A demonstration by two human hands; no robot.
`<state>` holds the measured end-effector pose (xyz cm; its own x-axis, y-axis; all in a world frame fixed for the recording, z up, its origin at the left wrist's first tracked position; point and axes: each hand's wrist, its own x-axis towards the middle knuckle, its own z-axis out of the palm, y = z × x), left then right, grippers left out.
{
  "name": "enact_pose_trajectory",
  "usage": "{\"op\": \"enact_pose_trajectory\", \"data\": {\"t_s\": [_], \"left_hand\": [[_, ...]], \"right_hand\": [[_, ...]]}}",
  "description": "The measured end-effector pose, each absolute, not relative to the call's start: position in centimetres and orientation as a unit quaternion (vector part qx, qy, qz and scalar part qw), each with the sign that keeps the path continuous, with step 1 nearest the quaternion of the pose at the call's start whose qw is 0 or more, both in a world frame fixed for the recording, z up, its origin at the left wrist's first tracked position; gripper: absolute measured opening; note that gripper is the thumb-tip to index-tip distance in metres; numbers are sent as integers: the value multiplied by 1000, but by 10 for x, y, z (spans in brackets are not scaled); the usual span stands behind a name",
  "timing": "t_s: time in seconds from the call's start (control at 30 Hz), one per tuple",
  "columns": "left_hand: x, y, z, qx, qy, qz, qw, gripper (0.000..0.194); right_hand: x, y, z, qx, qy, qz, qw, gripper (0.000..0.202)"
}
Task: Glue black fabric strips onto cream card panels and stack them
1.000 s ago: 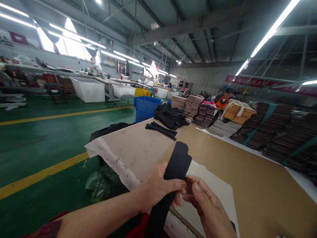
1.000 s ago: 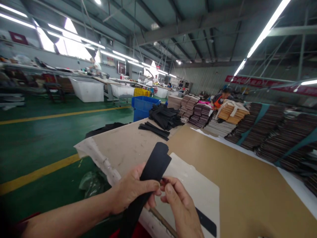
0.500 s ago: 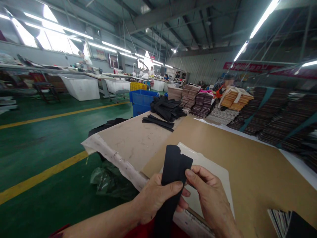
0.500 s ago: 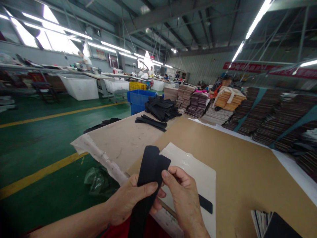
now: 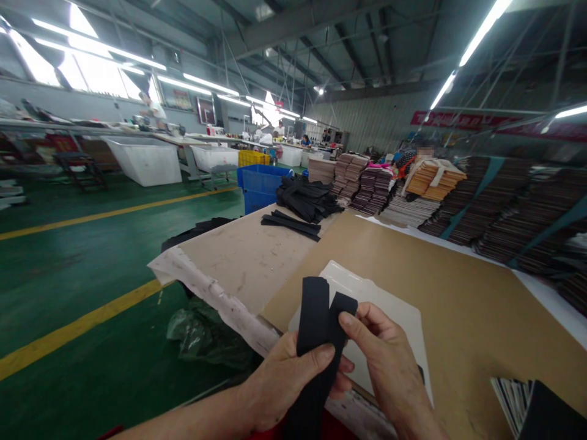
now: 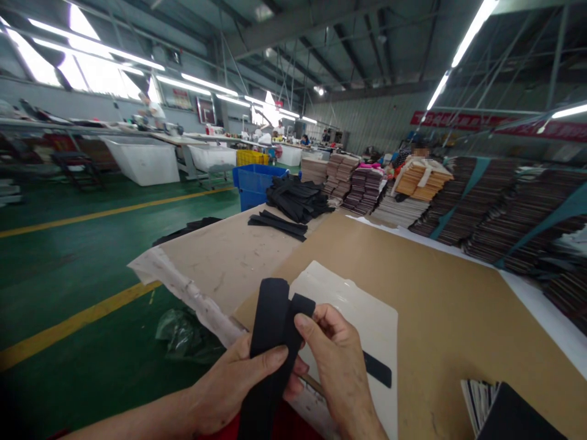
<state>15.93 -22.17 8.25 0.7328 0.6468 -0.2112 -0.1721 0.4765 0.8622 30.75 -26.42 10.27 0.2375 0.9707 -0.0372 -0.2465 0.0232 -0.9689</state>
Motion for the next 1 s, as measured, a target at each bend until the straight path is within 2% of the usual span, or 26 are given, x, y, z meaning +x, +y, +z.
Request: {"op": "enact_pose_trajectory", "data": {"t_s": [0.13,0.33,0.57,0.73,0.8,0.9,1.0], "left_hand": [[161,-225,77,389,258,260,845,46],[159,-231,71,346,278,283,850,45],[159,-234,80,320,324,316,833,44],[163,-236,78,319,345,363,804,44],[158,-232,82,300,354,390,795,38],[137,-217,103,284,386,447,755,26],[102,-195,133,319,367,553,677,10]], "right_hand": [[310,-265,101,-518,-378,488,592,35],[309,-261,96,-598,-389,418,562,42],[307,-260,90,-602,-363,355,617,42],[290,-269,86,-530,-365,445,623,32],[294,-274,89,-504,-346,445,655,27],[329,-288,101,-461,-249,400,752,24],[389,-311,118,-476,-242,286,796,24]]}}
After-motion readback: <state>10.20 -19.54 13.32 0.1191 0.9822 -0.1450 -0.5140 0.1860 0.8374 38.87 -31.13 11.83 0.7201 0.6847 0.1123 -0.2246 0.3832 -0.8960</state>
